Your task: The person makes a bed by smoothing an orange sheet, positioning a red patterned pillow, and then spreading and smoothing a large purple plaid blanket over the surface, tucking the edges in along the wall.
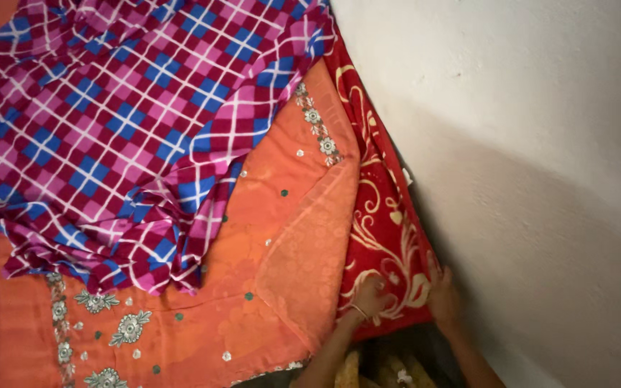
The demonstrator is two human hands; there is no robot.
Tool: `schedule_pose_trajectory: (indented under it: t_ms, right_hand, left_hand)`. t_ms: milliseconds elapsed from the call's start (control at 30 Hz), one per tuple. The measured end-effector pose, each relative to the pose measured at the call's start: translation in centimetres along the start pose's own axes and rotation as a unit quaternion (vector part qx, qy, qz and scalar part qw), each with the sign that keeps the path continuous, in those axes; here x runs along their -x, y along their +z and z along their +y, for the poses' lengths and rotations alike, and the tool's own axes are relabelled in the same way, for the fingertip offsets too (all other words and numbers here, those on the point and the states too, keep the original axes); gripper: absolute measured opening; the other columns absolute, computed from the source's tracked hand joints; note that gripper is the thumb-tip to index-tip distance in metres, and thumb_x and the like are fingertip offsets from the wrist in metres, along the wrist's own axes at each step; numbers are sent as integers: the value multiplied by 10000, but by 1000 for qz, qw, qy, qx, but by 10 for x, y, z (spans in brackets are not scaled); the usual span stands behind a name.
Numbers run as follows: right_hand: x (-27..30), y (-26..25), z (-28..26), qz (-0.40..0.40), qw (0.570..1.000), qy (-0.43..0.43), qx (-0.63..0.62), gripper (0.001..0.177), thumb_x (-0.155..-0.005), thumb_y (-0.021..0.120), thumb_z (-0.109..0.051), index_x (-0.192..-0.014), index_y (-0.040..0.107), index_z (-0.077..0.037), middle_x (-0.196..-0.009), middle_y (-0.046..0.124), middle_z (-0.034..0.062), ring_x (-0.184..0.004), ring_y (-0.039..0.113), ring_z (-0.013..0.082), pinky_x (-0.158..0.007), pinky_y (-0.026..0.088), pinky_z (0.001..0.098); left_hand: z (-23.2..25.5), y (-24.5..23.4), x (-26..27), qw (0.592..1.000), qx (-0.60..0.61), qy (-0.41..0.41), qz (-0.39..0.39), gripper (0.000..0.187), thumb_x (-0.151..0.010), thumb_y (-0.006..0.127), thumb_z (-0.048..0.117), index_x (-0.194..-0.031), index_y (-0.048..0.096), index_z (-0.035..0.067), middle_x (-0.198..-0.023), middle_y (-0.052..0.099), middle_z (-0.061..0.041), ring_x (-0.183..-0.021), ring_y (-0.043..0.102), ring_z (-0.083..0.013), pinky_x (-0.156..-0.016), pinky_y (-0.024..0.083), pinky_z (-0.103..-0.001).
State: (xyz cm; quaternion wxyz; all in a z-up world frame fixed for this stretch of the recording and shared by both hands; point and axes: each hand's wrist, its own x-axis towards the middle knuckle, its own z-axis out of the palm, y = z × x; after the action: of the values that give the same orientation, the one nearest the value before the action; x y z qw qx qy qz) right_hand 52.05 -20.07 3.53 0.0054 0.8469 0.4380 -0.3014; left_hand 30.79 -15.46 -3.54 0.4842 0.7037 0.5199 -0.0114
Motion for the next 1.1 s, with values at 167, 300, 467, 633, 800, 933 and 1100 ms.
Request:
schedule_pose_trajectory:
  t_ms: [167, 300, 467, 633, 800, 933, 1100]
  right_hand:
    - [1, 38, 26, 112, 977, -105, 148, 699, -968, 535, -83, -1631, 317, -95, -1472, 444, 305, -1211, 580, 427, -1001, 533, 480]
    - [21, 53, -30, 205, 960, -103, 159, 592, -936, 580, -165, -1491, 388, -89, -1488, 406, 302, -1362, 499, 448, -1112, 411, 605]
    - [28, 68, -113, 80, 971, -224, 27, 743, -888, 651, -116, -1568, 349, -102, -1571, 302, 323, -1388, 418, 469, -1138, 346, 613]
    - [26, 89, -161, -58, 964, -261, -11, 880, -838, 709, -175, -1580, 239, -110, -1567, 253, 333, -1394, 358, 500, -1133, 339, 571]
    - [13, 132, -161, -69, 960, -239, -128, 876, -851, 721, -205, -1564, 231, -67, -1523, 306, 331, -1368, 385, 490, -1141, 370, 499]
    - [-1, 147, -131, 33, 933, -219, -285, 645, -949, 698, -198, -1482, 377, -29, -1466, 448, 297, -1347, 450, 475, -1115, 380, 516]
    - [8, 120, -53, 180, 945, -84, -260, 587, -933, 671, -173, -1449, 438, -18, -1426, 489, 297, -1284, 501, 478, -1060, 429, 524]
  left_hand:
    - [-48, -38, -6, 973, -32, -100, 207, 606, -825, 746, 249, -1352, 536, 35, -1331, 577, -235, -1211, 568, -420, -1031, 485, -496]
    - [-84, -74, -10, 944, -120, -165, 259, 875, -814, 786, 360, -1492, 347, 24, -1538, 305, -297, -1405, 302, -492, -1111, 275, -611]
    - [-136, -128, 2, 903, -150, -313, 251, 853, -812, 755, 387, -1526, 342, 169, -1648, 239, -172, -1540, 191, -382, -1151, 198, -684]
    - [-177, -168, 23, 901, -120, -342, 237, 930, -816, 751, 376, -1572, 256, 156, -1594, 234, -175, -1491, 190, -382, -1081, 217, -718]
    - [-177, -158, 24, 959, -2, -86, 270, 852, -763, 792, 315, -1441, 418, -41, -1359, 540, -327, -1272, 530, -483, -1024, 465, -531]
    - [-116, -83, 21, 983, 83, 57, 153, 883, -767, 765, 289, -1495, 377, -24, -1377, 571, -335, -1213, 607, -479, -998, 522, -492]
    - [-30, 0, 27, 945, 161, 281, 34, 947, -908, 747, 245, -1695, 271, 18, -1627, 428, -361, -1425, 457, -540, -1117, 429, -542]
